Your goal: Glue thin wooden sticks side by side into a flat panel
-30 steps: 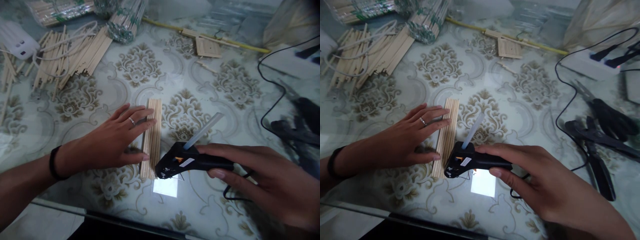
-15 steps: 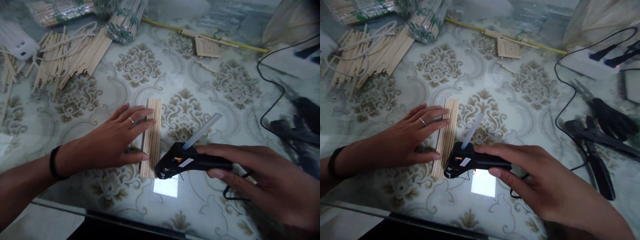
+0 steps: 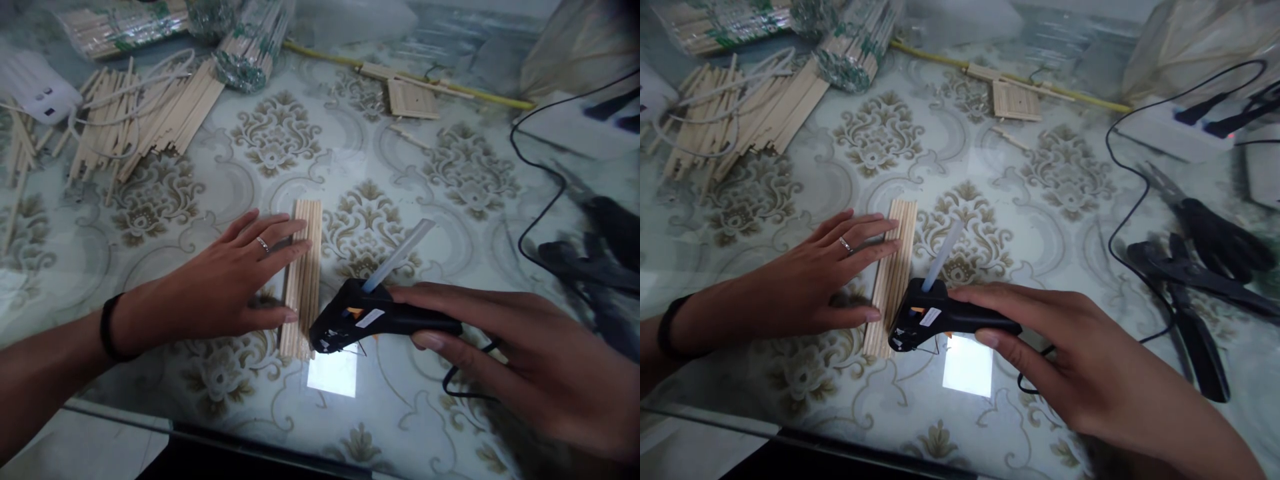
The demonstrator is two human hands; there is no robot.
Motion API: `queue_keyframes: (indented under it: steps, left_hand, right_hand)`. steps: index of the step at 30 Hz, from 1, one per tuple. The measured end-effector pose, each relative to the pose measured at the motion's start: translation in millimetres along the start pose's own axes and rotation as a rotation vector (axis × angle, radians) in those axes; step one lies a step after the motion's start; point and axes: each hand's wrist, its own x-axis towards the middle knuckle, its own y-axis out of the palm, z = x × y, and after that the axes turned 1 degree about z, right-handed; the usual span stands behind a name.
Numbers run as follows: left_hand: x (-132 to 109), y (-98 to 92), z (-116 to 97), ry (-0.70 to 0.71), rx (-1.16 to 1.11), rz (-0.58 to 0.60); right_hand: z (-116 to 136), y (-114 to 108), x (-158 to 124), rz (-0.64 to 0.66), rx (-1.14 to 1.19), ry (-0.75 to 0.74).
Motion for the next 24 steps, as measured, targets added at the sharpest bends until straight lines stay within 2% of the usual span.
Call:
queue_keyframes:
  steps: [24]
  left_hand:
    - [-1.6, 2.2, 1.5, -0.01, -0.014, -0.016]
  right_hand:
    - [1.6, -0.3, 3.5, -0.122, -0.078, 0.026]
